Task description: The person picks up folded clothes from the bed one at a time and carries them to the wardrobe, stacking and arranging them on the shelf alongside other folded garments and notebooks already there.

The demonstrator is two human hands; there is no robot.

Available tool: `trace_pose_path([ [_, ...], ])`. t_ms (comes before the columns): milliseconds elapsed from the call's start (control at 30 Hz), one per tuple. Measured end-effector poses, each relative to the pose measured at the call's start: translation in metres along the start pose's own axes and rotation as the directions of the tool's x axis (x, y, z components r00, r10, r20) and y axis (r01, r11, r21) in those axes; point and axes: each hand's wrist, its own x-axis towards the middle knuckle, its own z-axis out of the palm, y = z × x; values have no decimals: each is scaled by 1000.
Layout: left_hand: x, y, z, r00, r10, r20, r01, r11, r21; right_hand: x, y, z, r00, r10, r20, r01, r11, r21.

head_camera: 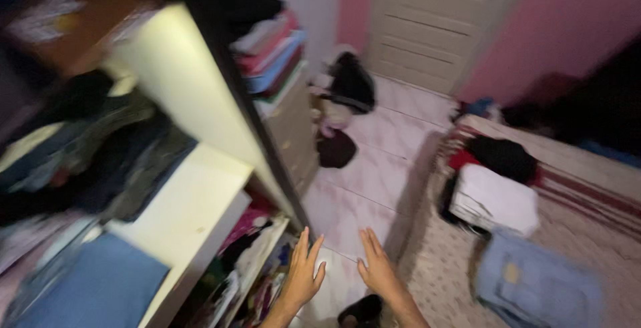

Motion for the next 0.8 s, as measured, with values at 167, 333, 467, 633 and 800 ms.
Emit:
trace_pose_path([
  [167,51,37,53,967,107,233,-89,992,-84,-34,61,-73,828,550,109,-551,834,-23],
  [333,107,65,95,900,158,406,-123,986,-110,-56,117,-116,839,540,-69,-540,841,23],
  [467,142,98,144,860,145,489,-76,985,-157,-67,171,-144,843,515,-157,-519,855,20],
  [633,180,156,232,764,198,614,-55,968,-245,-107,241,-190,761,614,-210,-613,786,77],
  [800,208,219,317,635,344,692,-175,936,-304,-167,298,-233,627,749,-212,-718,662,215],
])
